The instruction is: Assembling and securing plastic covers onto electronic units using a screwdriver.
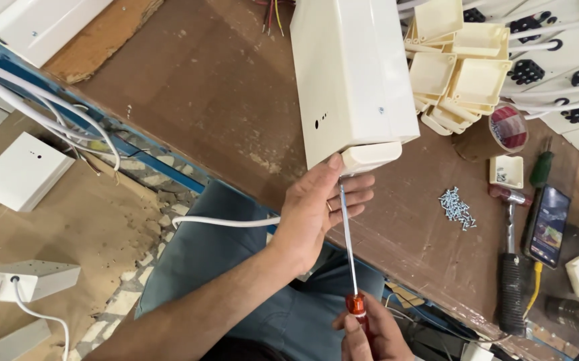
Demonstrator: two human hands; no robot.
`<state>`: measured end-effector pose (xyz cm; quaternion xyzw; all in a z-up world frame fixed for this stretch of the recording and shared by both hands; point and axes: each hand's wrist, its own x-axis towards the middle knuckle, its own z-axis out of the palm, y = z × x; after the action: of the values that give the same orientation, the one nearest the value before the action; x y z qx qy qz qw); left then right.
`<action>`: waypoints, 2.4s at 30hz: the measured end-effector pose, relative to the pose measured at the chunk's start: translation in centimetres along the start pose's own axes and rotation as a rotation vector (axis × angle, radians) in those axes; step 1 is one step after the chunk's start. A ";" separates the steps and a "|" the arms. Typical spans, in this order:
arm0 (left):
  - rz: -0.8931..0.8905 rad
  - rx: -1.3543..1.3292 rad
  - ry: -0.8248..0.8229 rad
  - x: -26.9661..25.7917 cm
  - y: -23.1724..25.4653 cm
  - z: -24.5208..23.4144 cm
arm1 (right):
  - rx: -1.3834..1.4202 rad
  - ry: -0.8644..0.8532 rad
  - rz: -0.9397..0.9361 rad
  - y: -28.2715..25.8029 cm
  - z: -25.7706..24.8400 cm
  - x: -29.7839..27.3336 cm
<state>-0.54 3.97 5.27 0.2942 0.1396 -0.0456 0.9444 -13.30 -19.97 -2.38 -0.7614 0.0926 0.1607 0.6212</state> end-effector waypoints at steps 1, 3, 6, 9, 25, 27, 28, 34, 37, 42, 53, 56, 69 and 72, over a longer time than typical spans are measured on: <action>-0.022 -0.021 0.022 0.0 -0.1 0.1 | 0.002 -0.010 0.006 0.4 -0.4 0.0; -0.007 -0.070 0.005 0.2 -0.6 -0.4 | 0.006 -0.026 0.003 0.9 -0.9 0.3; 0.000 -0.164 -0.041 0.4 -1.0 -0.9 | 0.114 -0.054 0.032 1.1 -1.6 0.2; -0.027 -0.232 -0.080 0.6 -1.6 -1.2 | 0.152 -0.054 0.058 0.4 -1.6 0.3; 0.090 0.041 -0.051 0.7 -3.4 -1.7 | -0.158 0.056 -0.011 1.0 -5.5 1.3; 0.106 0.046 -0.048 0.6 -3.3 -1.6 | -0.137 0.141 0.013 -3.5 -2.3 1.1; 0.119 0.053 -0.047 0.5 -3.2 -1.6 | -0.115 0.229 0.041 -5.7 -0.7 1.0; 0.204 0.072 -0.075 1.0 -3.4 -2.3 | -0.093 0.064 0.101 -5.7 -1.7 2.1; 0.234 0.124 -0.088 1.5 -3.9 -2.6 | -0.067 0.031 0.122 -5.3 -2.4 2.3; 0.240 0.140 -0.106 1.2 -3.4 -2.6 | -0.097 -0.044 0.128 -3.0 -4.4 3.4; 0.275 0.190 -0.120 1.2 -2.9 -2.9 | -0.076 -0.073 0.133 -3.1 -2.4 2.9; 0.238 0.113 -0.147 0.9 -3.0 -3.0 | 0.072 -0.027 0.099 -2.4 -1.5 2.3; -0.075 0.143 -0.153 -1.3 -2.7 -4.0 | 0.741 -0.414 0.273 -0.9 -0.3 2.2; -0.094 0.164 -0.086 -1.3 -2.6 -3.6 | 0.099 -0.140 -0.084 8.0 -2.2 2.4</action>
<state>-3.11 3.85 1.38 0.3616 0.1085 -0.1136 0.9190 -13.51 -23.71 -10.18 -0.7200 0.0245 0.1826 0.6691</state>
